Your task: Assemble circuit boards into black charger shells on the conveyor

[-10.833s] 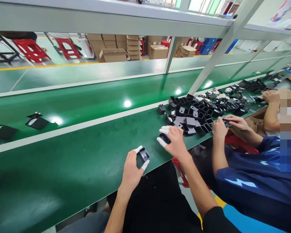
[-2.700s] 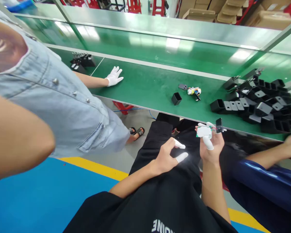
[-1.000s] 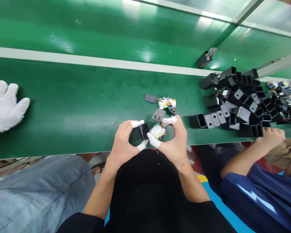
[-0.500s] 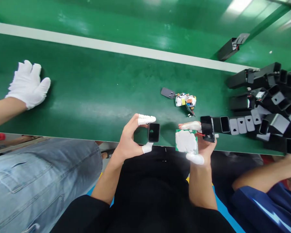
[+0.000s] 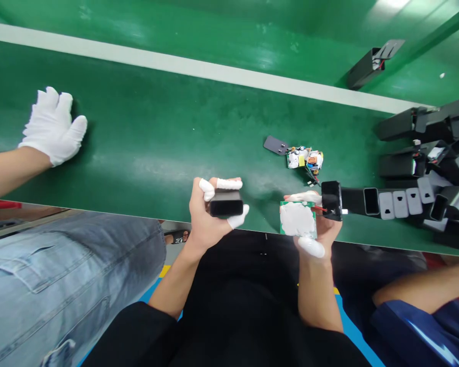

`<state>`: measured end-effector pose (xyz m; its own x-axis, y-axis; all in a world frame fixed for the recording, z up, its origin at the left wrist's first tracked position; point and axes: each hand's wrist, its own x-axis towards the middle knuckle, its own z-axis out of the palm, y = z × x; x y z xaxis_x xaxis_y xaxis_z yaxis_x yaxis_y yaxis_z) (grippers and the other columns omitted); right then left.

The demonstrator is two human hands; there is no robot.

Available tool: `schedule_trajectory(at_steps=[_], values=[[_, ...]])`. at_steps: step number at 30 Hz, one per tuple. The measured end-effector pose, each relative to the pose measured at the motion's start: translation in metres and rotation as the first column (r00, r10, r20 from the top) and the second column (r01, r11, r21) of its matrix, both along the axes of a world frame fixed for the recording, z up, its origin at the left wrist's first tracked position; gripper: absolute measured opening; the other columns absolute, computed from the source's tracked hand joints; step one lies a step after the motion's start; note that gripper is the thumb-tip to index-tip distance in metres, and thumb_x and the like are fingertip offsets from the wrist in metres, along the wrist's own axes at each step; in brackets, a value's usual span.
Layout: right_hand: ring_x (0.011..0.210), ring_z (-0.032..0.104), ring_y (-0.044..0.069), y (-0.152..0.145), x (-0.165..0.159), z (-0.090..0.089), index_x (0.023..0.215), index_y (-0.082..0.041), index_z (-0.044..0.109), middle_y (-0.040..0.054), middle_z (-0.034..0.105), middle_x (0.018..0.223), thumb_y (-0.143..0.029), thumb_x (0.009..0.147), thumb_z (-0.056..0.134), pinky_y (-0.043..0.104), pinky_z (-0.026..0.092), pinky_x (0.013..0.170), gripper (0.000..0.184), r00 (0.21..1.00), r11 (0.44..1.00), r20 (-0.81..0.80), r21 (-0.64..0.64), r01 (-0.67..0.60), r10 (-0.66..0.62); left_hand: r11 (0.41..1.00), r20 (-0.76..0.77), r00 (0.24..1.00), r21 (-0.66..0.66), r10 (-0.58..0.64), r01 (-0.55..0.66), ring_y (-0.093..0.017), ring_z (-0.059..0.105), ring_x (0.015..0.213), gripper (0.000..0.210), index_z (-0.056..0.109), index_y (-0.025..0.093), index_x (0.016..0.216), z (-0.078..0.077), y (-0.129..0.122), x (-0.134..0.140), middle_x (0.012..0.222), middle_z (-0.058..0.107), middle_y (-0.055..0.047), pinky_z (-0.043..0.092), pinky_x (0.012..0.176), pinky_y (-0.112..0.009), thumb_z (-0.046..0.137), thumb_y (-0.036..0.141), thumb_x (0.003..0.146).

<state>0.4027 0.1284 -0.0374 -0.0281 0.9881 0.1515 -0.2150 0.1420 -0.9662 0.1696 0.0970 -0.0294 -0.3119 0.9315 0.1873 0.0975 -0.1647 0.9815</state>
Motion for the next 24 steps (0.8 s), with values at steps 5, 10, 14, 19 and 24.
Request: schedule_trajectory(at_steps=[5,10,14,19,24], values=[[0.106,0.082,0.036,-0.002,0.005,-0.016,0.133,-0.034,0.077,0.009,0.08,0.117,-0.051,0.065,0.103,0.057,0.072,0.088,0.074,0.999,0.999,-0.045,-0.046,-0.025,0.023,0.994,-0.086,0.991,0.006,0.105,-0.105,-0.026,0.081,0.114,0.038,0.052,0.024,0.094,0.0,0.0,0.006,0.116,0.072,-0.003,0.07,0.099,-0.049,0.09,0.027,0.091],[0.103,0.082,0.035,0.001,0.0,-0.013,0.127,-0.029,0.08,0.0119,0.082,0.115,-0.056,0.064,0.105,0.057,0.07,0.092,0.073,1.0,0.998,-0.007,-0.052,0.029,-0.03,0.999,-0.06,0.998,-0.043,0.017,-0.019,-0.024,0.076,0.116,0.037,0.053,0.027,0.119,0.003,0.001,0.005,0.125,0.06,-0.005,0.074,0.092,-0.045,0.082,0.027,0.097],[0.102,0.081,0.035,0.005,-0.004,0.004,0.123,-0.03,0.081,0.0104,0.082,0.11,-0.051,0.065,0.104,0.06,0.069,0.094,0.066,0.998,1.0,0.055,0.003,0.013,-0.014,0.984,-0.014,0.985,-0.055,-0.172,0.171,-0.027,0.07,0.132,0.052,0.037,0.031,0.115,0.002,0.001,0.001,0.133,0.048,-0.006,0.073,0.103,-0.054,0.084,0.034,0.094],[0.1,0.082,0.038,0.008,-0.01,0.032,0.124,-0.03,0.082,0.0113,0.084,0.113,-0.048,0.064,0.107,0.061,0.071,0.085,0.068,0.99,0.991,0.071,0.05,-0.127,0.123,0.966,0.071,0.964,-0.017,-0.257,0.259,-0.03,0.072,0.134,0.069,0.034,0.033,0.114,0.0,-0.001,-0.001,0.131,0.048,-0.004,0.071,0.106,-0.057,0.096,0.049,0.086],[0.099,0.083,0.037,0.01,-0.021,0.047,0.128,-0.031,0.081,0.0122,0.085,0.117,-0.041,0.066,0.109,0.058,0.072,0.081,0.068,0.963,0.963,0.042,0.044,-0.267,0.265,0.985,0.064,0.984,-0.04,-0.167,0.17,-0.029,0.079,0.119,0.077,0.045,0.033,0.126,-0.001,-0.006,0.003,0.127,0.055,-0.004,0.071,0.109,-0.059,0.096,0.067,0.079]])
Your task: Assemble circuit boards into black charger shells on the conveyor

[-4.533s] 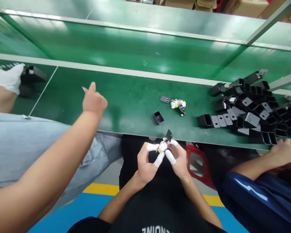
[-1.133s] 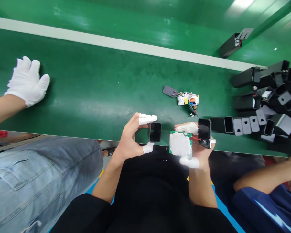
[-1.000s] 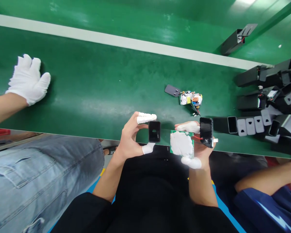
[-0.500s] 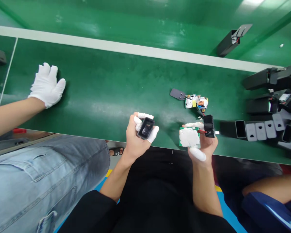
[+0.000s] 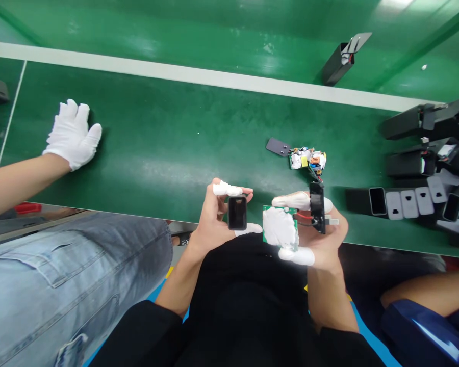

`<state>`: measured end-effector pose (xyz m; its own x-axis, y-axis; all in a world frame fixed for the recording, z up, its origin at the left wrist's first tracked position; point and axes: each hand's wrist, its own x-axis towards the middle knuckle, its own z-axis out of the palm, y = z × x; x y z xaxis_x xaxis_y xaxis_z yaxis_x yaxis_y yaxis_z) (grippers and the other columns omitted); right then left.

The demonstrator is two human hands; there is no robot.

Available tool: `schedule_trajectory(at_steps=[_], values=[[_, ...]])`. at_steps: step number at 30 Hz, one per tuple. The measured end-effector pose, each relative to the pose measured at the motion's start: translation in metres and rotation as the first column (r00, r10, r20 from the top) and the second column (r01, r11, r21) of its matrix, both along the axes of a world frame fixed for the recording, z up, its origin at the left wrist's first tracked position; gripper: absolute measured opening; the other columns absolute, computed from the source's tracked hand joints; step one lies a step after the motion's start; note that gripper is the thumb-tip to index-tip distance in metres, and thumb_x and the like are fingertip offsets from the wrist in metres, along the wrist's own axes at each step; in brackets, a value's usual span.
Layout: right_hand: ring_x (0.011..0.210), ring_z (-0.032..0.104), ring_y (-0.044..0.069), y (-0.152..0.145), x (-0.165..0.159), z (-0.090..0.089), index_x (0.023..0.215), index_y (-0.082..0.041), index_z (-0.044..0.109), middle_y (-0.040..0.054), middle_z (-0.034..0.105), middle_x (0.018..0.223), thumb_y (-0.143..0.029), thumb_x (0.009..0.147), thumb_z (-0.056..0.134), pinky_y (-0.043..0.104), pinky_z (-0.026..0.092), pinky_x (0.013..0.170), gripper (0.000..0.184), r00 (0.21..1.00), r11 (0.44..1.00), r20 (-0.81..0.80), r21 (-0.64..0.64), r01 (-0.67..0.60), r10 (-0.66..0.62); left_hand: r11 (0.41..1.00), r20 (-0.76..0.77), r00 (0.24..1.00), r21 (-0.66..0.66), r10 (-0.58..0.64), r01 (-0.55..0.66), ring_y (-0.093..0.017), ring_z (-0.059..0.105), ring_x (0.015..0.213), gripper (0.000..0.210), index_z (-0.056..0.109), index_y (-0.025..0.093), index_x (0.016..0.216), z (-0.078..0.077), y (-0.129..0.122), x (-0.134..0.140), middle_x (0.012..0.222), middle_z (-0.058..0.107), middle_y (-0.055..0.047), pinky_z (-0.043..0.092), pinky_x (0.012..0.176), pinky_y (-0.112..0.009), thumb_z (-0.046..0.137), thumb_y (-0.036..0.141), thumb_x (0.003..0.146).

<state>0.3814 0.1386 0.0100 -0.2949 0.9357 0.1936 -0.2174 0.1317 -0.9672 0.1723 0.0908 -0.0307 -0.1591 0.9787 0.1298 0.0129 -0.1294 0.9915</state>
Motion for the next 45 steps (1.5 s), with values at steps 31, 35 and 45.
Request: schedule_trajectory(at_steps=[31,35,45], values=[[0.1,0.077,0.033,0.007,-0.017,0.003,0.126,-0.033,0.081,0.0084,0.081,0.116,-0.033,0.064,0.111,0.054,0.067,0.085,0.068,0.974,0.978,0.226,0.195,-0.073,0.028,0.989,-0.273,0.96,0.143,0.068,-0.029,-0.03,0.076,0.111,0.05,0.063,0.034,0.128,-0.01,0.0,-0.003,0.121,0.071,-0.008,0.069,0.087,-0.05,0.093,0.041,0.088],[0.101,0.075,0.033,0.007,-0.017,0.001,0.13,-0.033,0.08,0.0078,0.081,0.112,-0.029,0.065,0.11,0.053,0.066,0.086,0.072,0.971,0.973,0.233,0.208,-0.101,0.051,0.981,-0.244,0.967,0.19,0.077,-0.03,-0.029,0.076,0.109,0.045,0.065,0.032,0.129,-0.005,0.002,-0.002,0.12,0.07,-0.008,0.068,0.086,-0.046,0.09,0.033,0.091],[0.104,0.073,0.033,0.01,-0.015,0.004,0.129,-0.029,0.078,0.0087,0.08,0.116,-0.023,0.067,0.108,0.052,0.063,0.087,0.069,0.958,0.963,0.277,0.231,-0.139,0.072,0.958,-0.204,0.978,0.285,0.041,0.019,-0.025,0.074,0.112,0.055,0.066,0.023,0.134,-0.01,0.005,-0.004,0.122,0.069,-0.009,0.064,0.088,-0.037,0.079,0.003,0.084]])
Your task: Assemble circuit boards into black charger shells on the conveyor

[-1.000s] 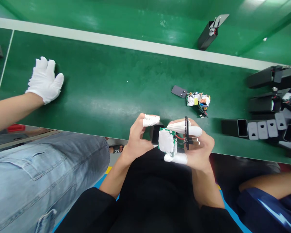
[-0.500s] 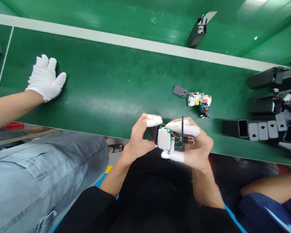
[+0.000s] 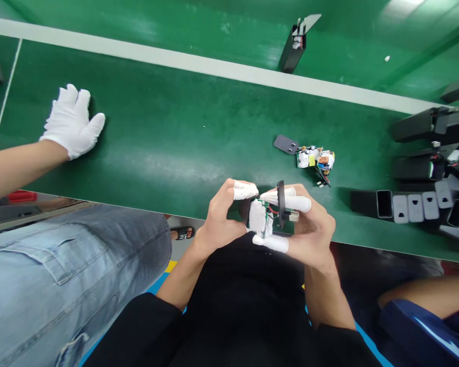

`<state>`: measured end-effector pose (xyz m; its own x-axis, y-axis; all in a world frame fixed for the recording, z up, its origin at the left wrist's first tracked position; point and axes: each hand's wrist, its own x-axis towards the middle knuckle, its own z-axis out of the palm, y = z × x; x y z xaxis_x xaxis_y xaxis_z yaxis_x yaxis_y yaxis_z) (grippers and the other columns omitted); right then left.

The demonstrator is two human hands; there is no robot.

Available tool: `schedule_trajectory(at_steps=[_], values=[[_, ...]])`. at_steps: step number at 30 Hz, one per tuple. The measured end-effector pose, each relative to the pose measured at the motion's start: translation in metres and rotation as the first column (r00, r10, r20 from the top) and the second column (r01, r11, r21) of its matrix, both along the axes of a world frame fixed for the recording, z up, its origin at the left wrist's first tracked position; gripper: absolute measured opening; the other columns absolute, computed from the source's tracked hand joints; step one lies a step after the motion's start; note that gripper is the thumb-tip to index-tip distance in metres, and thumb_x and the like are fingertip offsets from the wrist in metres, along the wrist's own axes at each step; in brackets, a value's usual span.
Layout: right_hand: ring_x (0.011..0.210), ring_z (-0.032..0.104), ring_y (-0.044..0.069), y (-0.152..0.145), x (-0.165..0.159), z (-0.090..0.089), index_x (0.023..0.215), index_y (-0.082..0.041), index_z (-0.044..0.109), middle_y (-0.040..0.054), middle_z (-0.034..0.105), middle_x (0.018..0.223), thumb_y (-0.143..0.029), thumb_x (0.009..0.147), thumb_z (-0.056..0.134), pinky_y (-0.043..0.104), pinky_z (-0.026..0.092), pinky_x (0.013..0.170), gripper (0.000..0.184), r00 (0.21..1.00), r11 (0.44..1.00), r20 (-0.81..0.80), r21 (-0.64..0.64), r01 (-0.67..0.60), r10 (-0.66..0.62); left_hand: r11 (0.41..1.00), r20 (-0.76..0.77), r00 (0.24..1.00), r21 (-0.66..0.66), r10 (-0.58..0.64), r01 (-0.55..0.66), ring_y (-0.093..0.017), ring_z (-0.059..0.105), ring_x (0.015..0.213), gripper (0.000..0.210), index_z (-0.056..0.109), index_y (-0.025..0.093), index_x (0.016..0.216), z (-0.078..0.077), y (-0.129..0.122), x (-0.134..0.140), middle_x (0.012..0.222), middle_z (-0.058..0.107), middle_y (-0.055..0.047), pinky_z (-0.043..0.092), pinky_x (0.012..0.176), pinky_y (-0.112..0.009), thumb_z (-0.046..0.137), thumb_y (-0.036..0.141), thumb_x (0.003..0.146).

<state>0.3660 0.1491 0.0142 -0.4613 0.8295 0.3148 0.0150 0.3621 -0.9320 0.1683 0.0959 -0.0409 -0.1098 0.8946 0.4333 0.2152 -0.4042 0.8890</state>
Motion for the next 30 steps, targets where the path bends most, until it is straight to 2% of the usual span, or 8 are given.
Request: schedule_trajectory(at_steps=[11,15,23,30], values=[[0.1,0.072,0.03,0.0002,0.0015,0.0068,0.131,-0.031,0.075,0.0071,0.08,0.113,-0.022,0.075,0.104,0.051,0.062,0.085,0.063,0.998,0.996,0.068,0.09,-0.001,-0.005,1.0,-0.009,1.0,-0.026,-0.008,0.008,-0.025,0.074,0.11,0.062,0.067,0.023,0.134,0.0013,-0.001,-0.0007,0.122,0.069,-0.008,0.063,0.087,-0.037,0.083,0.0,0.078],[0.098,0.073,0.03,0.0005,0.0017,0.007,0.132,-0.032,0.075,0.007,0.08,0.112,-0.024,0.077,0.103,0.049,0.062,0.082,0.062,0.997,0.996,0.071,0.092,-0.003,-0.004,0.999,0.004,1.0,-0.034,-0.01,0.01,-0.024,0.073,0.107,0.062,0.067,0.025,0.136,-0.0019,-0.0022,-0.0009,0.121,0.069,-0.008,0.062,0.086,-0.038,0.085,0.004,0.08],[0.102,0.072,0.03,0.0004,-0.0018,0.0046,0.132,-0.031,0.075,0.0064,0.08,0.114,-0.021,0.074,0.104,0.05,0.06,0.087,0.065,0.996,0.995,0.084,0.102,0.005,-0.014,0.999,-0.02,1.0,-0.051,0.016,-0.017,-0.023,0.071,0.101,0.046,0.067,0.024,0.129,0.0012,-0.0023,0.0001,0.115,0.069,-0.007,0.064,0.086,-0.039,0.086,0.016,0.088],[0.1,0.071,0.029,0.0022,-0.0019,0.0075,0.135,-0.031,0.073,0.0064,0.078,0.113,-0.021,0.076,0.103,0.048,0.059,0.086,0.067,0.994,0.991,0.113,0.131,-0.014,-0.001,0.997,-0.039,0.999,-0.066,0.026,-0.028,-0.021,0.069,0.096,0.052,0.066,0.025,0.131,-0.003,-0.0037,0.0005,0.114,0.069,-0.006,0.062,0.08,-0.036,0.093,0.025,0.086]])
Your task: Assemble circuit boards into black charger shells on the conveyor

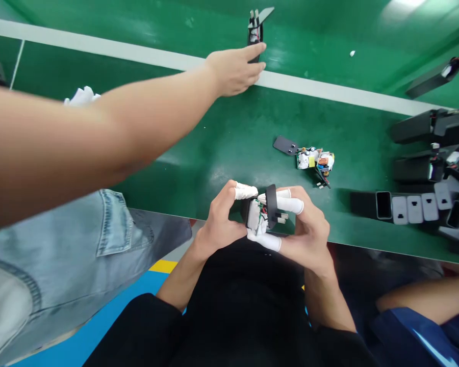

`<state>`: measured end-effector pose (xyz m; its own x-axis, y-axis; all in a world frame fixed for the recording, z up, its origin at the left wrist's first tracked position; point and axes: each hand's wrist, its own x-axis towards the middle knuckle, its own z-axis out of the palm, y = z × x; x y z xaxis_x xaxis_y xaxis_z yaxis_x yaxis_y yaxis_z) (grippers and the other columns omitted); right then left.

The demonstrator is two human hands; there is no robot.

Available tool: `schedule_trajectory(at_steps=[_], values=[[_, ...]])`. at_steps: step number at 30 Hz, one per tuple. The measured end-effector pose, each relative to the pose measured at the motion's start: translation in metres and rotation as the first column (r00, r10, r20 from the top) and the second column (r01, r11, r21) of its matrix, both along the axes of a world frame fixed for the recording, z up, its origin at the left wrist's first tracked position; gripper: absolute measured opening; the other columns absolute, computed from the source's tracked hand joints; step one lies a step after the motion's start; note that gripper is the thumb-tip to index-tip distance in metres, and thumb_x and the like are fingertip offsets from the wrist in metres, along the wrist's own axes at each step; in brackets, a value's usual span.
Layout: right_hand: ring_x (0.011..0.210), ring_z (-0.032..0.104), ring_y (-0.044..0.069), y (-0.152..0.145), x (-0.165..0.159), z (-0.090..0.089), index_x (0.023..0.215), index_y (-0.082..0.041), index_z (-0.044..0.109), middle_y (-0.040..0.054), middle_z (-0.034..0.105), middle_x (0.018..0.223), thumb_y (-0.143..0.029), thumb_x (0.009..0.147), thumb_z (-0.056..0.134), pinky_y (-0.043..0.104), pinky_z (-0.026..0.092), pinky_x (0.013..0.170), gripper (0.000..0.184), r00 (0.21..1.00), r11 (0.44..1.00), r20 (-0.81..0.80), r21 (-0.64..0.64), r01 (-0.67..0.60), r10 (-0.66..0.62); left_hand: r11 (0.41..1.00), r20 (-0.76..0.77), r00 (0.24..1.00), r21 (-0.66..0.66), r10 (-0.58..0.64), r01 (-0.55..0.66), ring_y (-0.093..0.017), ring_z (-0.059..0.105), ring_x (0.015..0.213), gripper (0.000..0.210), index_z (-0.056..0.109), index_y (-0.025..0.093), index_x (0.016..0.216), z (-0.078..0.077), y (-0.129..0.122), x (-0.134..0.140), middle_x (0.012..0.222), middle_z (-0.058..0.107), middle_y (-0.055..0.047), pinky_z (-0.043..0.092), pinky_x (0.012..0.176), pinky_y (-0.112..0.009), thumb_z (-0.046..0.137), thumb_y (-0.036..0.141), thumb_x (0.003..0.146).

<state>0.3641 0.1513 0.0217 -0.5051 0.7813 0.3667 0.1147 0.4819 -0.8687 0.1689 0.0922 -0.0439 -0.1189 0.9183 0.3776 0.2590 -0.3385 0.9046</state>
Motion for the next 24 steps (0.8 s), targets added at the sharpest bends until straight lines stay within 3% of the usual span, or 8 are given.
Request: schedule_trajectory(at_steps=[8,18,24], values=[[0.101,0.072,0.029,-0.0012,0.001,0.0002,0.139,-0.032,0.07,0.0065,0.078,0.115,-0.024,0.078,0.101,0.049,0.061,0.088,0.069,0.999,1.0,0.04,0.024,0.013,-0.013,1.0,-0.034,0.999,0.002,0.009,-0.009,-0.019,0.067,0.09,0.059,0.067,0.024,0.126,0.0005,0.0012,0.0004,0.112,0.07,-0.005,0.061,0.078,-0.035,0.101,0.039,0.08],[0.104,0.073,0.031,-0.0014,0.0024,-0.0049,0.139,-0.035,0.068,0.0065,0.078,0.117,-0.029,0.079,0.1,0.051,0.063,0.089,0.068,0.999,0.999,0.05,0.031,0.019,-0.02,1.0,-0.009,1.0,-0.014,0.002,-0.002,-0.019,0.064,0.085,0.054,0.068,0.025,0.12,0.0001,0.0021,0.0002,0.106,0.067,-0.004,0.061,0.076,-0.037,0.101,0.033,0.078],[0.11,0.069,0.03,-0.0017,0.0013,-0.0024,0.139,-0.034,0.07,0.0078,0.074,0.125,-0.027,0.08,0.1,0.05,0.061,0.092,0.067,0.997,1.0,0.077,0.013,0.024,-0.025,0.999,0.037,0.999,-0.029,-0.019,0.02,-0.018,0.064,0.087,0.056,0.067,0.024,0.117,0.0036,0.0023,0.0015,0.105,0.065,-0.003,0.06,0.077,-0.034,0.103,0.039,0.077]])
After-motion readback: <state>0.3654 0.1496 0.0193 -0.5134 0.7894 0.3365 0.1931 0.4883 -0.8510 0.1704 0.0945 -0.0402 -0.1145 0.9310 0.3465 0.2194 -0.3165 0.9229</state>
